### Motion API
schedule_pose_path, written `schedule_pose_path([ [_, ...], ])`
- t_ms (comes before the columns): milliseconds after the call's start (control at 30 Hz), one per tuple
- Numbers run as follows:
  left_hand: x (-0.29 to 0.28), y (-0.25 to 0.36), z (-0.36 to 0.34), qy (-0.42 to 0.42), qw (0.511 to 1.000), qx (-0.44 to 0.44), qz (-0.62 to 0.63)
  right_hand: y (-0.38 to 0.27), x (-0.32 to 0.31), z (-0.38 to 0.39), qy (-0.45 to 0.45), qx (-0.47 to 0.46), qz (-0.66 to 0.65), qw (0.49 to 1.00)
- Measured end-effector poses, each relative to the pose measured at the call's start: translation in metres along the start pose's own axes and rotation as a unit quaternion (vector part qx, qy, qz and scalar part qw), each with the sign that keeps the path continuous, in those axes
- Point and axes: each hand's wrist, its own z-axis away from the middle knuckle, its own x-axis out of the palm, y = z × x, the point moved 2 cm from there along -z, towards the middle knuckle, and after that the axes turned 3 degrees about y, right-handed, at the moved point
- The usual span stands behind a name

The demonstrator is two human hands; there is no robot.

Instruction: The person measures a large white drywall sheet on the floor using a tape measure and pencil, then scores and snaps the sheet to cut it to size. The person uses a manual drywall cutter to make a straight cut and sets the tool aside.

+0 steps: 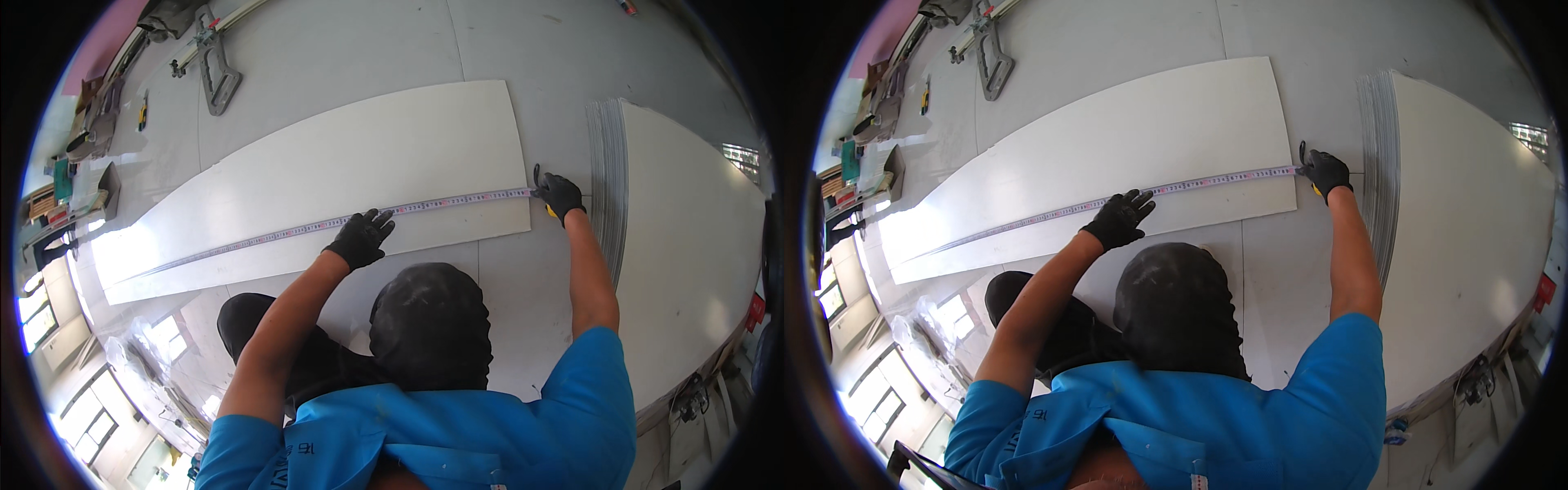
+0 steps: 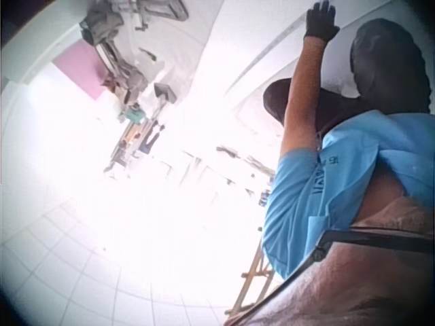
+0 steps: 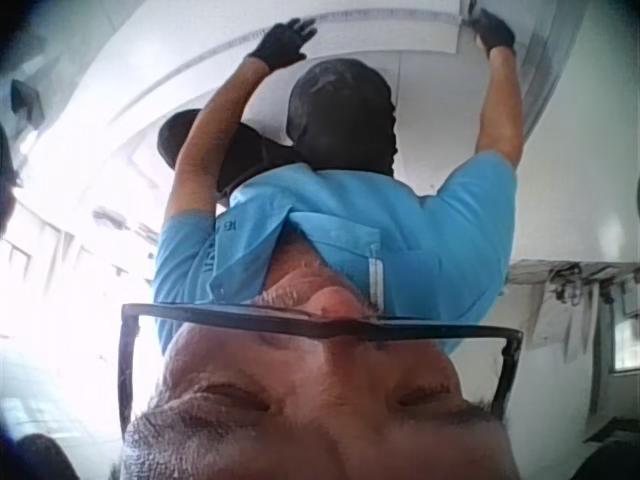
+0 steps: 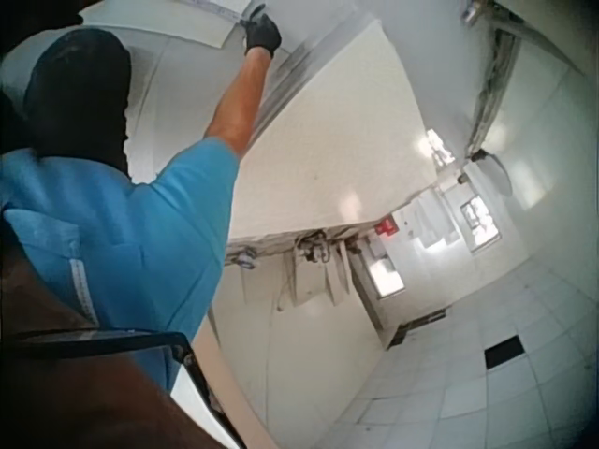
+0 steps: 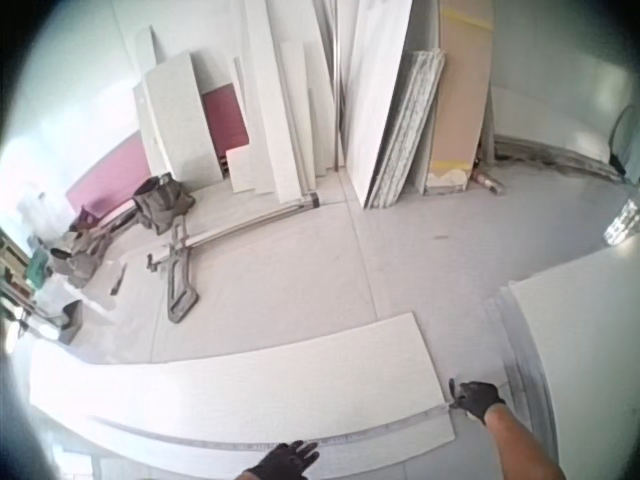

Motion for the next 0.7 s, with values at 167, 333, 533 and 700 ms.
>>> schedule_pose_path([
  [167, 0.012, 0.007, -0.003, 0.014, 0.999, -0.020, 0.048, -0.010, 0.001, 0.000, 0.055, -0.053, 0.030, 0.997],
  [333, 0.020, -0.012, -0.003, 0.097, 0.981, -0.035, 0.166, -0.042, -0.001, -0.007, 0.079, -0.051, 0.049, 0.994],
  [533, -0.011, -0.025, -0.013, 0.158, 0.980, -0.042, 0.111, -0.051, -0.010, 0.011, 0.124, -0.068, 0.145, 0.979],
  [700, 0.004, -0.029, -0.014, 0.122, 0.984, -0.050, 0.119, -0.142, -0.121, 0.028, 0.207, -0.253, -0.333, 0.884],
])
